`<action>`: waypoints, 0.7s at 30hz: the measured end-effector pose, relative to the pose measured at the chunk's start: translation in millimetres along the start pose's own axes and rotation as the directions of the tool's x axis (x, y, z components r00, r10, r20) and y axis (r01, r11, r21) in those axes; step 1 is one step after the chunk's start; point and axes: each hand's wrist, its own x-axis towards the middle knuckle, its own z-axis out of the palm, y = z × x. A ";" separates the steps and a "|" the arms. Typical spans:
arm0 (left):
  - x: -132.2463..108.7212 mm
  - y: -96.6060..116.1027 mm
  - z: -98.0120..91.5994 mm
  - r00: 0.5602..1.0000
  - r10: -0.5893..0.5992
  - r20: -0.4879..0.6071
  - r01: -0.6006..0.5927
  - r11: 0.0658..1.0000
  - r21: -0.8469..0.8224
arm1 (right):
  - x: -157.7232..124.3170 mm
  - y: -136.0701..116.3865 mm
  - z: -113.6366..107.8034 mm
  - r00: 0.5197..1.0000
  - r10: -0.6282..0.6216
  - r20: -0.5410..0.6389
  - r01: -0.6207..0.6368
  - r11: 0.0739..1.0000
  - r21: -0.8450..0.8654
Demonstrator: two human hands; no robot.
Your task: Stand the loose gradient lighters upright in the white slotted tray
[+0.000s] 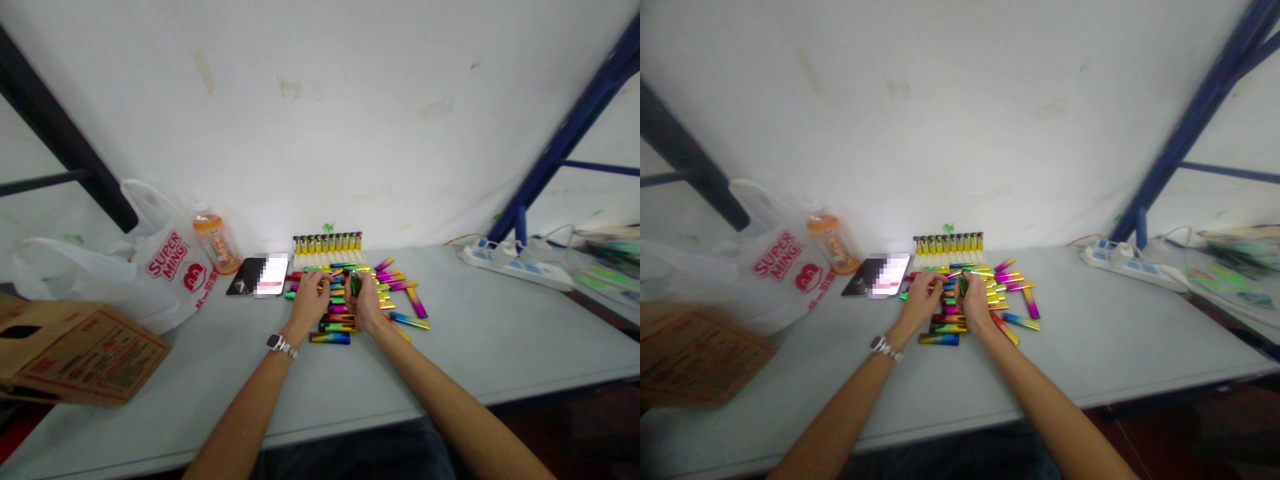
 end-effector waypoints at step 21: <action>0.2 -0.4 -1.2 1.000 -0.002 0.012 0.002 1.000 -0.017 | 0.6 -2.3 -2.9 0.998 0.043 0.044 -0.041 0.998 -0.037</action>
